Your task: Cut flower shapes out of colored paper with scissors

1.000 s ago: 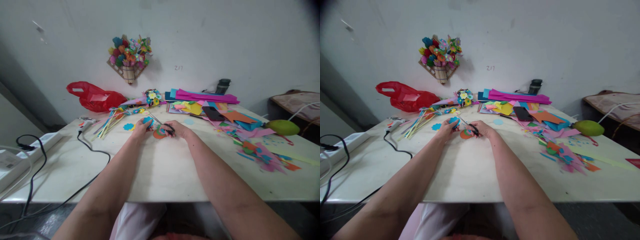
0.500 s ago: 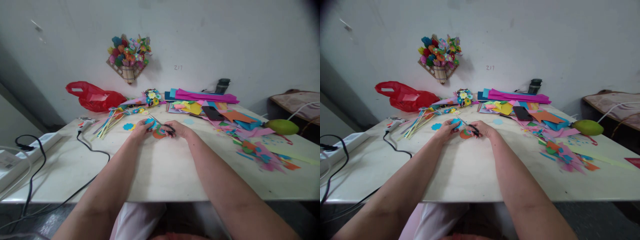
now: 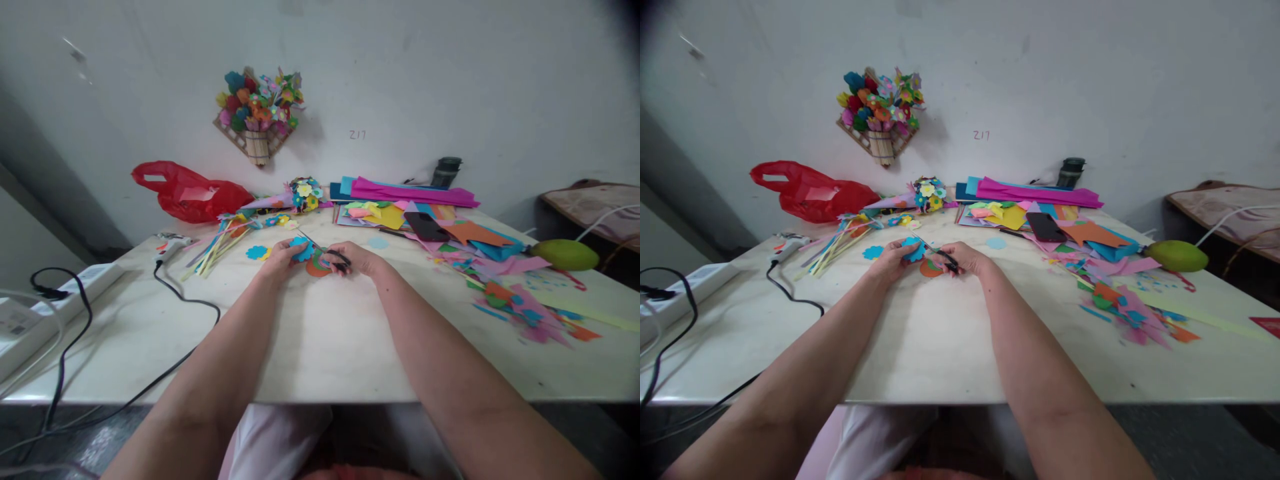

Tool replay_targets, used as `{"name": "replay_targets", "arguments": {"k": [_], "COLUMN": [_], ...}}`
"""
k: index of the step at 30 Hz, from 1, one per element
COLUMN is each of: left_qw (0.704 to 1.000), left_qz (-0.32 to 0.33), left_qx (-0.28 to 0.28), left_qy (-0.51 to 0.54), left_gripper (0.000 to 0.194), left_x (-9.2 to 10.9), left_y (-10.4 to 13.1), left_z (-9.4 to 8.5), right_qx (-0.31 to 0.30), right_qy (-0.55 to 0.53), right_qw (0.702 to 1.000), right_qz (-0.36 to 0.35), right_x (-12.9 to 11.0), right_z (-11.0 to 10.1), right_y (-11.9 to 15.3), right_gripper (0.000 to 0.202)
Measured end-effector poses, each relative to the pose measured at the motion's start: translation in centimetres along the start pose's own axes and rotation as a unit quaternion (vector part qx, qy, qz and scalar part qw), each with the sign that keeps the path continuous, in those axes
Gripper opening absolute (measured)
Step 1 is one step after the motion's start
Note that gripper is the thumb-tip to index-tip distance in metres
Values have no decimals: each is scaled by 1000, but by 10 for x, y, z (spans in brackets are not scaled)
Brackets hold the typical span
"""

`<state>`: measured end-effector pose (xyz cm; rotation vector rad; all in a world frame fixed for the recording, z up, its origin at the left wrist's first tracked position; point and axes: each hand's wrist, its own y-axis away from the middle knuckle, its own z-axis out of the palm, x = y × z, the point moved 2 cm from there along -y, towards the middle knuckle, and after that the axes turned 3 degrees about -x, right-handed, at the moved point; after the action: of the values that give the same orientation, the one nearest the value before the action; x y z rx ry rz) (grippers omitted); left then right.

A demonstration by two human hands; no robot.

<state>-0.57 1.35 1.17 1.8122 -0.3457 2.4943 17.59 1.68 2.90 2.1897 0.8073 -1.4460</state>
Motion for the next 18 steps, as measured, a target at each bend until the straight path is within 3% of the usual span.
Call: {"name": "replay_targets", "arguments": {"k": [18], "left_qw": [1000], "left_qz": [7], "left_qx": [3], "left_qy": [11], "left_gripper": [20], "left_x": [-2], "left_y": [-2], "left_z": [-1], "right_qx": [3], "right_qy": [3], "right_qw": [1000], "right_qz": [-3], "right_x": [5], "right_z": [0], "right_y": [-5], "right_gripper": [28]}}
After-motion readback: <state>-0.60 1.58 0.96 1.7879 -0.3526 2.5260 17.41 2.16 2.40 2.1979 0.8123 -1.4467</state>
